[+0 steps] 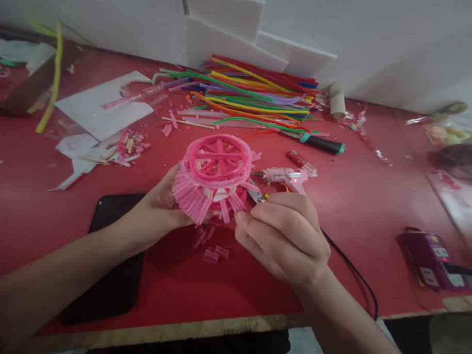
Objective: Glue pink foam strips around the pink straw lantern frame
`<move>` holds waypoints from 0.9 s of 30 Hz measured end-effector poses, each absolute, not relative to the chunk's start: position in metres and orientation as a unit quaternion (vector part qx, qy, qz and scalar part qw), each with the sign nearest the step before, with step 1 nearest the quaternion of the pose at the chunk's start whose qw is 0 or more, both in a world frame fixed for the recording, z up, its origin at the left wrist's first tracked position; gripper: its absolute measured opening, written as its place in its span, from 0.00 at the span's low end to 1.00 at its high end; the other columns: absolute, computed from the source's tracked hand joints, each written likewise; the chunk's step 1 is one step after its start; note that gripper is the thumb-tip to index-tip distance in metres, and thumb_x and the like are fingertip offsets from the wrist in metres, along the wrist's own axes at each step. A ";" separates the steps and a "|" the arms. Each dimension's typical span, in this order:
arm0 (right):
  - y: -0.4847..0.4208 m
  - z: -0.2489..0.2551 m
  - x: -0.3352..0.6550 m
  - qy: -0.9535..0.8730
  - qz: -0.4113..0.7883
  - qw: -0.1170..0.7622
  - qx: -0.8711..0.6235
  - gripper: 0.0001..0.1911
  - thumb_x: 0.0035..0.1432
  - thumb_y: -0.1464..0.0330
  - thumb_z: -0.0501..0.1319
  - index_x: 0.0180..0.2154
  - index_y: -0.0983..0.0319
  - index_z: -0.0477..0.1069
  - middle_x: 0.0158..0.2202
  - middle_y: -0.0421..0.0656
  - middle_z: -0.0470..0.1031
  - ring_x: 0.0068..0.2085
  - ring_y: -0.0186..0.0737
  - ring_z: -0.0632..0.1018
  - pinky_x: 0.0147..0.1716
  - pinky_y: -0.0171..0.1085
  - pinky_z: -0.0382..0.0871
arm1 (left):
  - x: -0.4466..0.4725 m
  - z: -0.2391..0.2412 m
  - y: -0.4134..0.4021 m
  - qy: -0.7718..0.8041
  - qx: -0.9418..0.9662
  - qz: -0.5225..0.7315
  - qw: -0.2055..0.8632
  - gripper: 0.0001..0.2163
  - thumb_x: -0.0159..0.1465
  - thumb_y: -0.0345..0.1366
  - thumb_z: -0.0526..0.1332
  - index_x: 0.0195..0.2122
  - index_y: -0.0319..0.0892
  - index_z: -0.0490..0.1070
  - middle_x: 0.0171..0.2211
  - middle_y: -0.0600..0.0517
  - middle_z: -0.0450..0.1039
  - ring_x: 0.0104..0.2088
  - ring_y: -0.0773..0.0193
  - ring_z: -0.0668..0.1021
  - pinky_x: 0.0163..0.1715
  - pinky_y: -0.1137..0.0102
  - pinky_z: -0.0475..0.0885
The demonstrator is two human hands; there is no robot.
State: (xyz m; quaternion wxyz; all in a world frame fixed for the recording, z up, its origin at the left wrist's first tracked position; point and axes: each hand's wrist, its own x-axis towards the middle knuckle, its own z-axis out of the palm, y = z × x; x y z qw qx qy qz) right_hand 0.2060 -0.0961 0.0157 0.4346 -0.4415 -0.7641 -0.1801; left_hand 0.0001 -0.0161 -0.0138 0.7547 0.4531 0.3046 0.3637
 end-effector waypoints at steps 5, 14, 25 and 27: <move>-0.098 0.015 0.205 -0.770 -0.176 0.422 -0.446 0.17 0.47 0.81 0.74 0.37 0.61 0.75 0.33 0.37 0.77 0.34 0.38 0.79 0.35 0.43 0.78 | 0.000 -0.014 -0.017 0.313 0.455 0.365 0.750 0.30 0.49 0.30 0.78 0.53 0.50 0.72 0.51 0.51 0.78 0.54 0.53 0.80 0.52 0.61 0.79; -0.099 0.019 0.204 -0.775 -0.161 0.411 -0.452 0.15 0.49 0.80 0.72 0.35 0.57 0.77 0.31 0.38 0.77 0.33 0.39 0.78 0.33 0.42 0.76 | 0.002 -0.012 -0.017 0.310 0.464 0.384 0.736 0.29 0.48 0.26 0.77 0.51 0.49 0.73 0.49 0.52 0.79 0.49 0.57 0.82 0.46 0.67 0.81; -0.093 0.022 0.202 -0.768 -0.140 0.424 -0.459 0.17 0.52 0.77 0.71 0.42 0.59 0.72 0.35 0.42 0.75 0.36 0.40 0.77 0.37 0.44 0.75 | 0.002 -0.019 -0.017 0.264 0.435 0.397 0.764 0.27 0.51 0.26 0.76 0.50 0.48 0.72 0.46 0.53 0.81 0.44 0.60 0.84 0.44 0.68 0.83; -0.092 0.023 0.202 -0.768 -0.129 0.430 -0.457 0.14 0.55 0.73 0.69 0.43 0.60 0.72 0.36 0.43 0.75 0.36 0.41 0.77 0.38 0.45 0.75 | 0.003 -0.018 -0.017 0.262 0.430 0.400 0.766 0.26 0.51 0.25 0.76 0.49 0.48 0.71 0.46 0.53 0.81 0.44 0.60 0.84 0.43 0.69 0.83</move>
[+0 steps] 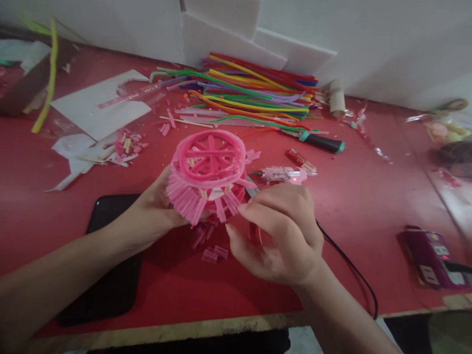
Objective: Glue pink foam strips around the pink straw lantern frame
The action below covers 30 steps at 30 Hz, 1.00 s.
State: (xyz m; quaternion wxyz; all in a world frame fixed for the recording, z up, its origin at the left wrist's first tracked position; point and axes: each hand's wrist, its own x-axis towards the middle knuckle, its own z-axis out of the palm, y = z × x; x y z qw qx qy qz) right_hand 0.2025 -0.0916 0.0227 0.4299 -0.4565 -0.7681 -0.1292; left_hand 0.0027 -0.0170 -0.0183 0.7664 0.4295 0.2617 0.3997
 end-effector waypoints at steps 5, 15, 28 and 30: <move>-0.092 0.024 0.202 -0.762 -0.132 0.425 -0.470 0.13 0.55 0.75 0.64 0.44 0.59 0.75 0.37 0.43 0.74 0.36 0.41 0.77 0.37 0.45 0.74 | 0.003 -0.018 -0.016 0.249 0.426 0.404 0.771 0.27 0.50 0.23 0.76 0.48 0.48 0.71 0.45 0.54 0.81 0.44 0.62 0.84 0.44 0.69 0.83; -0.094 0.027 0.201 -0.768 -0.104 0.404 -0.486 0.18 0.55 0.75 0.63 0.47 0.55 0.75 0.39 0.45 0.73 0.38 0.44 0.77 0.36 0.46 0.72 | 0.002 -0.009 -0.017 0.288 0.438 0.393 0.755 0.26 0.48 0.24 0.76 0.46 0.48 0.71 0.44 0.54 0.81 0.44 0.60 0.84 0.44 0.68 0.82; -0.089 0.023 0.233 -0.698 -0.138 0.395 -0.581 0.14 0.58 0.74 0.63 0.46 0.56 0.74 0.40 0.46 0.79 0.42 0.48 0.79 0.43 0.48 0.73 | 0.003 -0.015 -0.014 0.311 0.423 0.454 0.720 0.30 0.46 0.24 0.78 0.47 0.49 0.70 0.44 0.55 0.80 0.42 0.62 0.83 0.40 0.68 0.82; -0.087 0.016 0.263 -0.660 -0.144 0.315 -0.666 0.04 0.59 0.73 0.63 0.35 0.59 0.75 0.33 0.45 0.78 0.34 0.43 0.78 0.35 0.44 0.72 | 0.003 -0.015 -0.013 0.310 0.411 0.483 0.708 0.29 0.46 0.23 0.78 0.46 0.48 0.70 0.45 0.56 0.80 0.44 0.63 0.82 0.42 0.69 0.82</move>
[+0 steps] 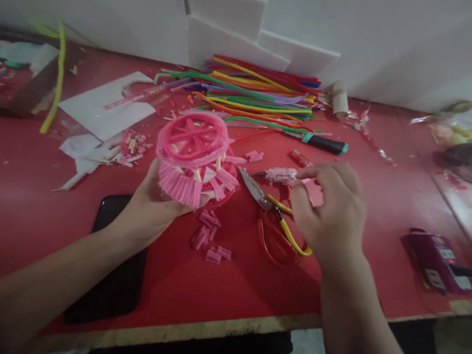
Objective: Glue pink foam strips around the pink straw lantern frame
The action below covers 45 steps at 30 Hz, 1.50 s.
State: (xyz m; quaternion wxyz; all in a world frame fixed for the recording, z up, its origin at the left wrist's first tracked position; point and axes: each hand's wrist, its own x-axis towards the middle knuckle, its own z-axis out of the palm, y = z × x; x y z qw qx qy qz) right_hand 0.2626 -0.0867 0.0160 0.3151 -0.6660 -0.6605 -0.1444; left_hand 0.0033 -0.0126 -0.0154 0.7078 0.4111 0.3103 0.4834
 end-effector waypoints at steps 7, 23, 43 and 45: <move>-0.086 -0.009 0.328 -0.676 -0.087 0.267 -0.682 0.06 0.55 0.71 0.69 0.31 0.59 0.73 0.17 0.35 0.72 0.13 0.32 0.70 0.13 0.32 0.58 | 0.003 -0.013 -0.012 0.304 0.400 0.518 0.692 0.34 0.44 0.19 0.77 0.49 0.49 0.69 0.49 0.55 0.79 0.51 0.60 0.80 0.50 0.63 0.82; -0.098 0.021 0.207 -0.865 0.257 0.098 -0.419 0.05 0.64 0.66 0.65 0.41 0.60 0.76 0.37 0.42 0.78 0.40 0.39 0.77 0.41 0.40 0.71 | 0.005 -0.017 -0.008 0.353 0.403 0.573 0.620 0.28 0.48 0.24 0.78 0.45 0.46 0.65 0.47 0.53 0.76 0.49 0.58 0.78 0.56 0.53 0.74; -0.092 0.008 0.203 -0.826 0.137 0.187 -0.514 0.11 0.66 0.70 0.60 0.47 0.61 0.78 0.43 0.48 0.79 0.43 0.44 0.78 0.44 0.45 0.75 | 0.007 -0.013 -0.010 0.379 0.410 0.554 0.618 0.28 0.46 0.27 0.77 0.44 0.48 0.65 0.43 0.55 0.77 0.44 0.59 0.80 0.48 0.60 0.78; -0.091 0.007 0.198 -0.824 0.115 0.217 -0.511 0.09 0.66 0.69 0.60 0.45 0.61 0.77 0.41 0.47 0.79 0.41 0.44 0.77 0.43 0.45 0.74 | 0.007 -0.010 -0.012 0.394 0.412 0.547 0.613 0.28 0.46 0.26 0.76 0.44 0.48 0.65 0.43 0.55 0.77 0.43 0.60 0.81 0.46 0.62 0.78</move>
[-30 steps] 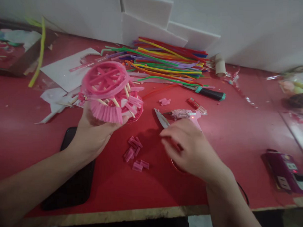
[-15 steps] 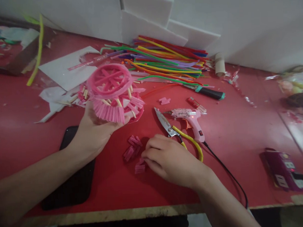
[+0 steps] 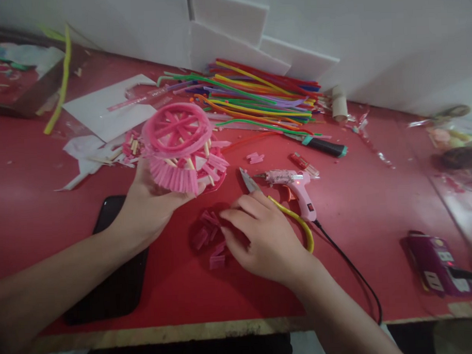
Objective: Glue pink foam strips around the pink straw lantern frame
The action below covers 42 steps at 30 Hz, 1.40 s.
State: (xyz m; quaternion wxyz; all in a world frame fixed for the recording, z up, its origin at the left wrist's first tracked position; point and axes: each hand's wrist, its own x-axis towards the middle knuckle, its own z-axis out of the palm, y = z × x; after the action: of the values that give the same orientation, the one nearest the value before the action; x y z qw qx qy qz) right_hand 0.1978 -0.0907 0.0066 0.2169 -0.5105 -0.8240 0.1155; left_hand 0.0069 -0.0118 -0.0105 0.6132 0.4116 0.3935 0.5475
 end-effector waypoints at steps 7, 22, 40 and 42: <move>-0.086 -0.002 0.186 -0.830 0.103 0.221 -0.501 0.08 0.63 0.72 0.60 0.43 0.62 0.77 0.41 0.47 0.80 0.42 0.45 0.75 0.45 0.46 0.72 | 0.007 -0.008 -0.015 0.415 0.400 0.524 0.627 0.30 0.47 0.26 0.75 0.49 0.47 0.65 0.43 0.54 0.79 0.43 0.57 0.82 0.47 0.58 0.79; -0.086 0.000 0.194 -0.855 0.150 0.210 -0.449 0.10 0.62 0.77 0.58 0.41 0.60 0.75 0.42 0.45 0.77 0.43 0.43 0.72 0.45 0.43 0.70 | 0.008 -0.013 -0.013 0.402 0.409 0.555 0.603 0.31 0.45 0.23 0.76 0.49 0.42 0.66 0.44 0.51 0.79 0.43 0.59 0.82 0.48 0.58 0.81; -0.084 -0.001 0.202 -0.852 0.139 0.236 -0.445 0.08 0.69 0.73 0.57 0.41 0.61 0.76 0.37 0.45 0.79 0.41 0.40 0.74 0.43 0.42 0.70 | 0.008 -0.012 -0.013 0.418 0.425 0.551 0.584 0.29 0.47 0.23 0.75 0.48 0.42 0.66 0.45 0.50 0.79 0.43 0.60 0.82 0.46 0.60 0.82; -0.084 0.001 0.206 -0.859 0.156 0.221 -0.434 0.09 0.69 0.74 0.57 0.42 0.61 0.77 0.40 0.45 0.79 0.42 0.41 0.74 0.45 0.42 0.70 | 0.008 -0.012 -0.013 0.420 0.426 0.551 0.582 0.29 0.47 0.24 0.75 0.47 0.43 0.66 0.44 0.50 0.80 0.43 0.59 0.82 0.46 0.59 0.82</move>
State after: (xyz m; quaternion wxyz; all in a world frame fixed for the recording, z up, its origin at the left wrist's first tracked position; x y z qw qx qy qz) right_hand 0.2057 -0.0844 0.0014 0.2213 -0.4342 -0.8591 0.1565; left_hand 0.0075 -0.0129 -0.0124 0.5820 0.4258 0.4205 0.5506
